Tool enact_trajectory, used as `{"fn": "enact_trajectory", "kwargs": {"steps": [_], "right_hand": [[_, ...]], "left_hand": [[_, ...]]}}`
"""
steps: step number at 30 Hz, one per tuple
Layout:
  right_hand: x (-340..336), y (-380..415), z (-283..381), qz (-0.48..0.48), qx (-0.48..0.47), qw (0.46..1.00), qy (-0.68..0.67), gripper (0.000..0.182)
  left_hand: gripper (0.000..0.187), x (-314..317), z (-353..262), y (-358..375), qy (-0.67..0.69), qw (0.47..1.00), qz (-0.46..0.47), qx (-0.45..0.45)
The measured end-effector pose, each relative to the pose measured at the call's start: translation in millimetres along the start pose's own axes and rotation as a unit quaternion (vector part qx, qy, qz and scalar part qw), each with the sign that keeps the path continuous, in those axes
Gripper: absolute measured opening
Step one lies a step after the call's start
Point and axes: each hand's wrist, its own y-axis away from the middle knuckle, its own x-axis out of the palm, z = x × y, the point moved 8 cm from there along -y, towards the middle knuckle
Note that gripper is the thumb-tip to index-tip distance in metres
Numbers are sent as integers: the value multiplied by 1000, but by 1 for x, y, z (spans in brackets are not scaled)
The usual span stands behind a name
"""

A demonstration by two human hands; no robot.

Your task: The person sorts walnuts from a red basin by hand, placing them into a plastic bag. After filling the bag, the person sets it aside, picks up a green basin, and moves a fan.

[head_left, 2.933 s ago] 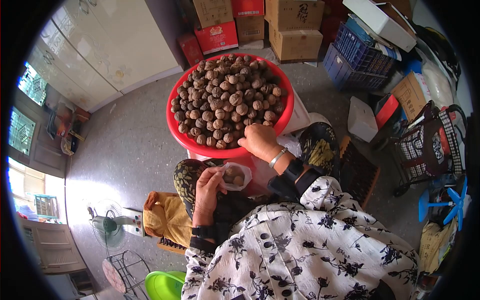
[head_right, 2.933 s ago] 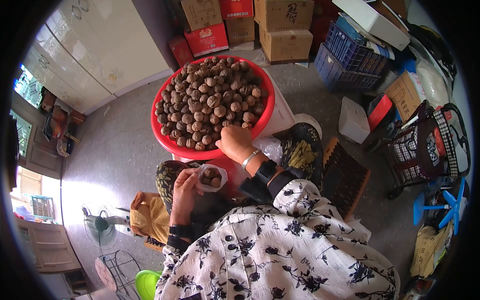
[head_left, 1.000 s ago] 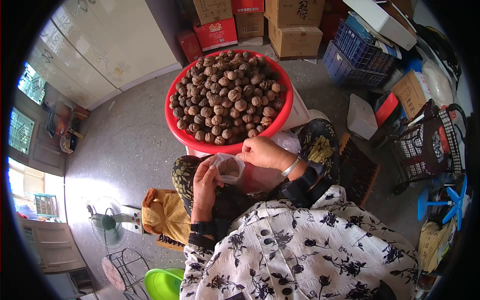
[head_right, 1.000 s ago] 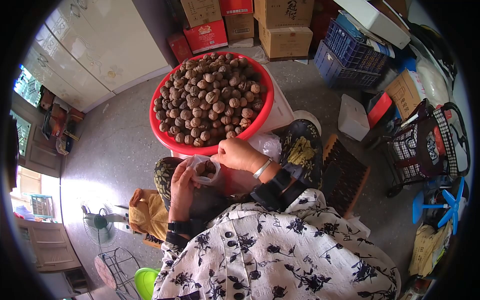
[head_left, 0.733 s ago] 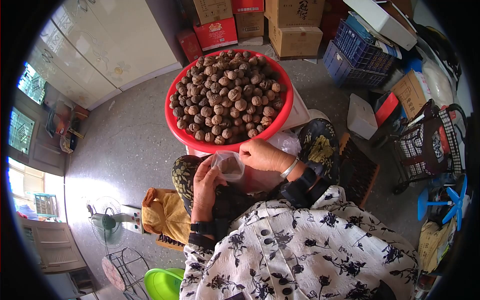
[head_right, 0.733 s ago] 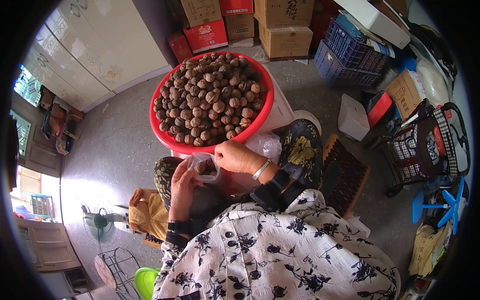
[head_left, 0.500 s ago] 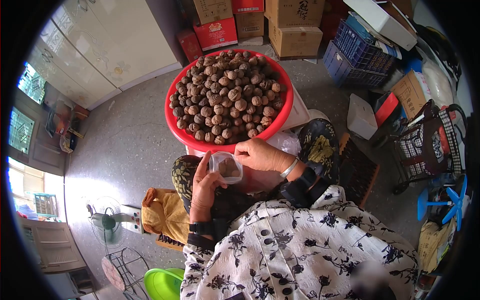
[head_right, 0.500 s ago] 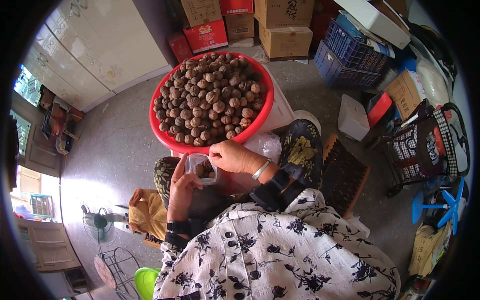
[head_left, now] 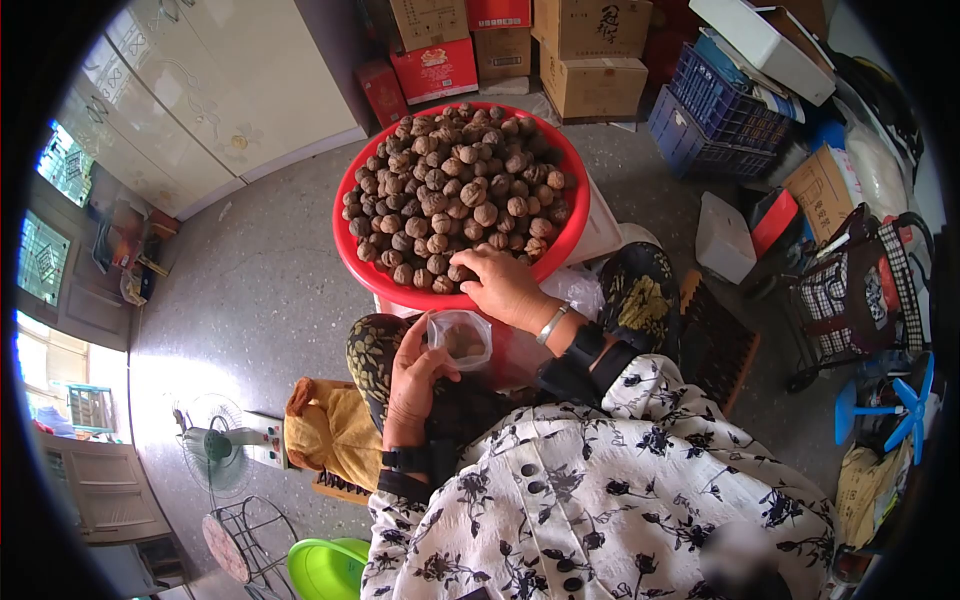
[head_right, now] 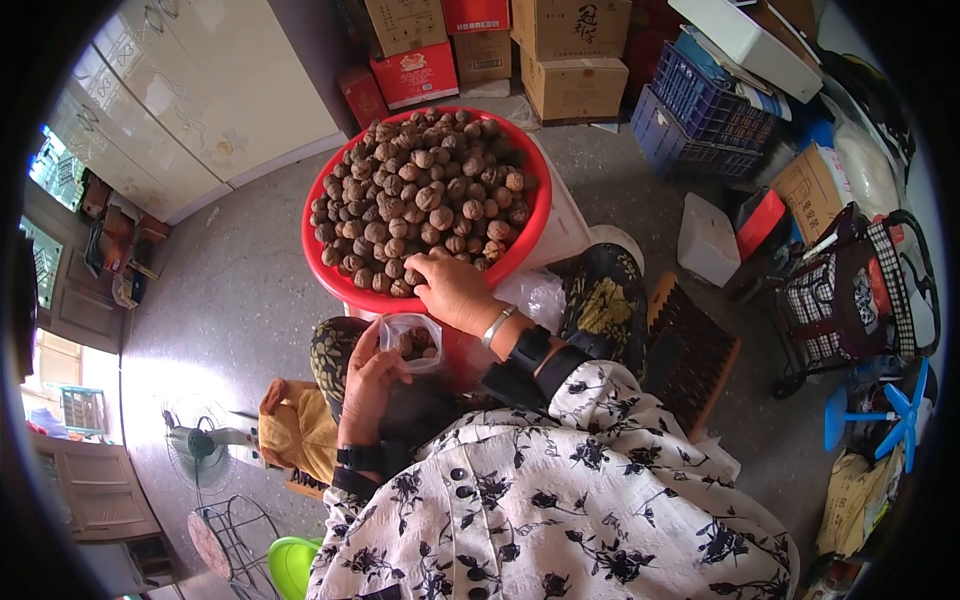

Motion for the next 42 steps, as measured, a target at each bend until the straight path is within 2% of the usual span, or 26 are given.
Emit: {"fn": "enact_trajectory", "kwargs": {"steps": [5,8,11,14,16,17,19,23,25,28,31,34,42], "right_hand": [[12,-8,-14,39,49,998,12,33],[16,-9,-19,52,69,996,15,29],[13,-8,-20,5,64,998,9,21],[8,-7,-24,-17,80,996,-37,19],[8,-5,-29,15,109,985,-130,21],[6,-4,-30,15,109,985,-129,21],[4,-1,-22,45,83,967,-237,21],[-9,10,-7,86,96,939,-320,22],[-8,16,1,148,93,921,-347,23],[-7,21,10,187,40,929,-317,23],[-8,21,11,164,-7,956,-245,23],[-7,22,8,167,28,947,-272,24],[-4,24,1,146,33,954,-259,19]], "left_hand": [[63,3,-2,3,-5,1000,-7,-1],[63,5,-3,4,-2,1000,-5,0],[62,4,-4,3,-2,1000,-3,4],[61,4,-3,4,4,1000,-8,5],[61,3,-3,3,7,1000,-7,7],[61,3,-2,2,8,1000,-7,7],[61,2,-1,2,6,1000,-4,4],[62,2,-1,1,4,1000,-7,0],[63,1,0,0,1,1000,-8,4],[64,1,-1,0,-4,1000,-4,7],[65,0,0,0,-4,1000,-11,2],[65,0,0,0,-9,1000,-5,2],[64,1,-2,2,-11,1000,-7,1]]}}
